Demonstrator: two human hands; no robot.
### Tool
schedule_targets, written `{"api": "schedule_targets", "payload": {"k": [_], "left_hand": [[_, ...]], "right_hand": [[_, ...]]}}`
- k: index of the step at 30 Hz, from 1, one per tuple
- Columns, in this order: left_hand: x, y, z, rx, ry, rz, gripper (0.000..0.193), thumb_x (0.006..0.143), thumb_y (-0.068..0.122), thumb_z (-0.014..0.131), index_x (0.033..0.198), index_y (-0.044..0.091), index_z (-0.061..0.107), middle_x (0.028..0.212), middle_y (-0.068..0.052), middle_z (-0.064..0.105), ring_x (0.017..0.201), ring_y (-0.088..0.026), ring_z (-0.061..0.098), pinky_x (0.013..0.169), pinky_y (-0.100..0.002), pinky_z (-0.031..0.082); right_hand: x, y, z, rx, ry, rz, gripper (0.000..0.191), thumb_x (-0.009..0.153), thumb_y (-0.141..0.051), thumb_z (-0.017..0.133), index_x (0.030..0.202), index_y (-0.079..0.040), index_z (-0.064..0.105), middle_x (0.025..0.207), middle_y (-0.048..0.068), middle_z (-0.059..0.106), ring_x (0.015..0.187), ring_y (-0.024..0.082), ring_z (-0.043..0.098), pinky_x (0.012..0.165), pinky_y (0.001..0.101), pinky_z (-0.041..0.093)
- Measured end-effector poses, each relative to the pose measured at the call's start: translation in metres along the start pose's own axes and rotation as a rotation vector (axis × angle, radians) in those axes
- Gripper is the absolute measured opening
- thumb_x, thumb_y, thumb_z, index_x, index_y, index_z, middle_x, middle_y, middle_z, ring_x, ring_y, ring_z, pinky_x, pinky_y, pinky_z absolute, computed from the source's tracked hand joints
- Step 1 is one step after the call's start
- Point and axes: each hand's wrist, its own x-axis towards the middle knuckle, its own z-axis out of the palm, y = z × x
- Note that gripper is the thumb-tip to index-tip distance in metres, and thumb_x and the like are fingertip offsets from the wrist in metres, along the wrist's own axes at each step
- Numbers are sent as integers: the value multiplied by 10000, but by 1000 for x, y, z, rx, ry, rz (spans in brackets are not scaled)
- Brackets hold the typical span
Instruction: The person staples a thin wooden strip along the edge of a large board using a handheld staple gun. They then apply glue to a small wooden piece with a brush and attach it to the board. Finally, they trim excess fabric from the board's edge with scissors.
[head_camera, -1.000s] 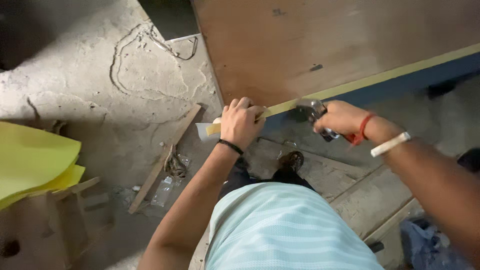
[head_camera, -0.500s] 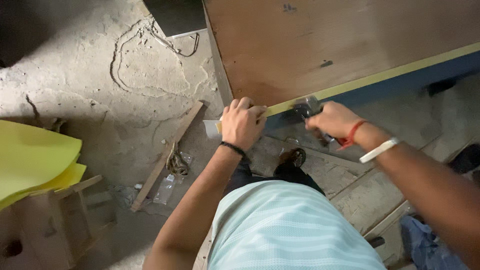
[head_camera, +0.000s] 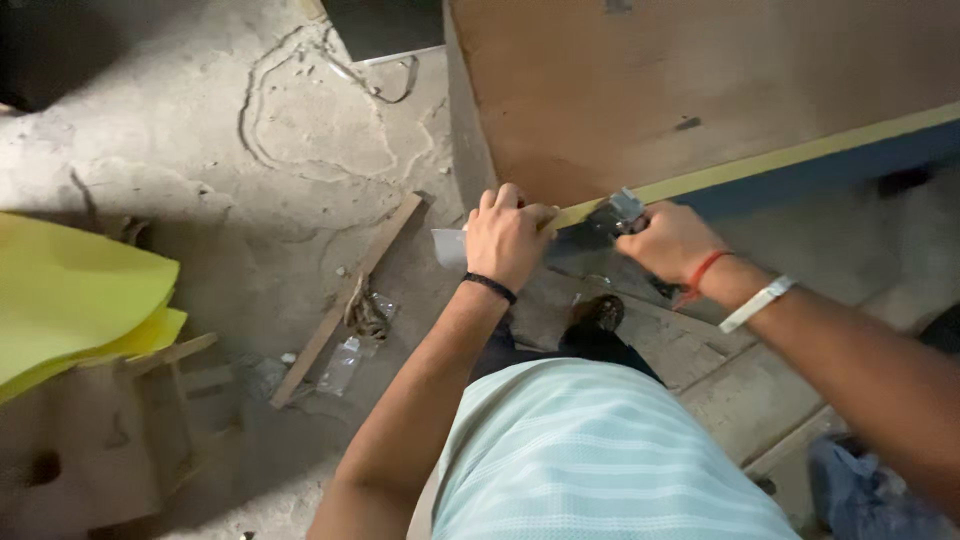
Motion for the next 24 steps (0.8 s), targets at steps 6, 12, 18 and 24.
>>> {"api": "schedule_targets", "payload": {"k": [6,12,18,24], "left_hand": [[-9,-8,-16,-4,-51,-88,276,750,285,831,1021,239,820,970,-87,598,981,-290,599,802,-449,499],[-9,-11,-19,-21,1,-23,277,730,271,807,1005,234,818,992,-71,620,960,-284,635,791,-415,540],[-16,-22,-31,79,-97,-118,162,862,298,741,998,245,812,920,-75,638,917,-265,650,791,-425,527],[-21,-27,-23,70,66,15,207,827,248,709,1014,247,796,940,-13,696,905,-242,675,763,-438,497]], "right_hand": [[0,-14,-6,44,-317,31,270,775,-250,769,901,-12,750,788,151,750,744,275,694,721,408,521],[-8,-41,-4,-177,-202,33,372,842,-332,720,1089,-54,711,887,201,746,828,344,716,774,444,542],[-3,-37,2,-111,-156,44,376,854,-349,730,981,2,769,890,217,758,843,357,724,790,453,543],[3,-30,6,-7,-392,1,301,768,-267,793,922,-9,778,840,159,785,788,275,719,756,395,533]]}}
